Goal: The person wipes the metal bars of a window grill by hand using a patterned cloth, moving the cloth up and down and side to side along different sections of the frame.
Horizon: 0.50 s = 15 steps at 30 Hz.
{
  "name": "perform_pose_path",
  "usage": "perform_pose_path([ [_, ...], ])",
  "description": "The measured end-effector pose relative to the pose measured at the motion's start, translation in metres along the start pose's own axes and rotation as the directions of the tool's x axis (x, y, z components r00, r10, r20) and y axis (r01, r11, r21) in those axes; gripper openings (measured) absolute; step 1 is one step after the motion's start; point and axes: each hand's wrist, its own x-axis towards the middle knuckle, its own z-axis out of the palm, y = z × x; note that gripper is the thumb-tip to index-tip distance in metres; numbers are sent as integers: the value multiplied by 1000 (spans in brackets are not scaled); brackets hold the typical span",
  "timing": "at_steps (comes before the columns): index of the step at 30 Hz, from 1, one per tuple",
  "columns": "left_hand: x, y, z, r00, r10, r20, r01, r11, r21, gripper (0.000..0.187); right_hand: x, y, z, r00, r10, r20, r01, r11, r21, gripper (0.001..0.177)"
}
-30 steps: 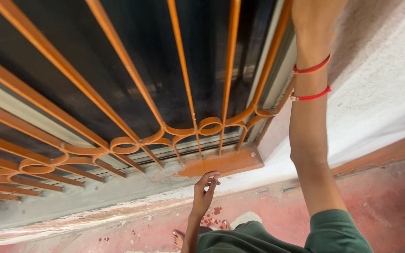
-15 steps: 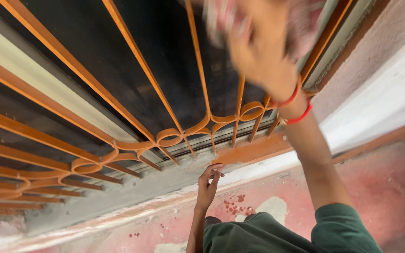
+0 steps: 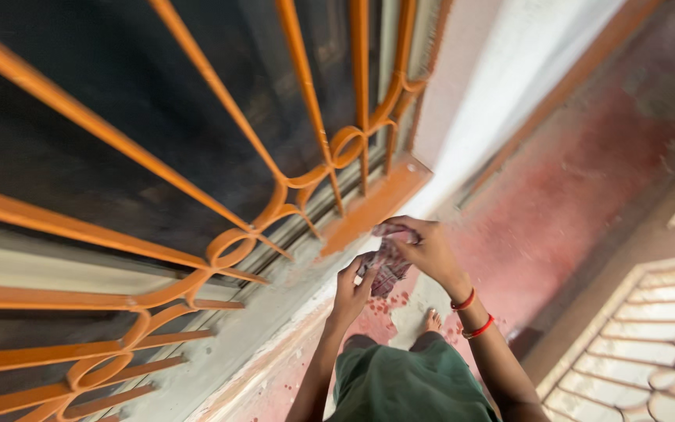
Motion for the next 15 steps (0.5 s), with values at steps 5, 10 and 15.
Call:
perform_pose_path([
  [5,11,9,49,951,308,37,-310,931,192,27,-54,63,-62,924,24,-382,-44,998,-45,16],
  [10,33,9,87,998,-42,56,40,999,32,35,-74,94,-128,839,249,-484,-176,965,192,37],
  [15,34,27,118,992,20,-122,-5,993,120,26,-50,64,-181,921,303,-245,-135,839,528,26],
])
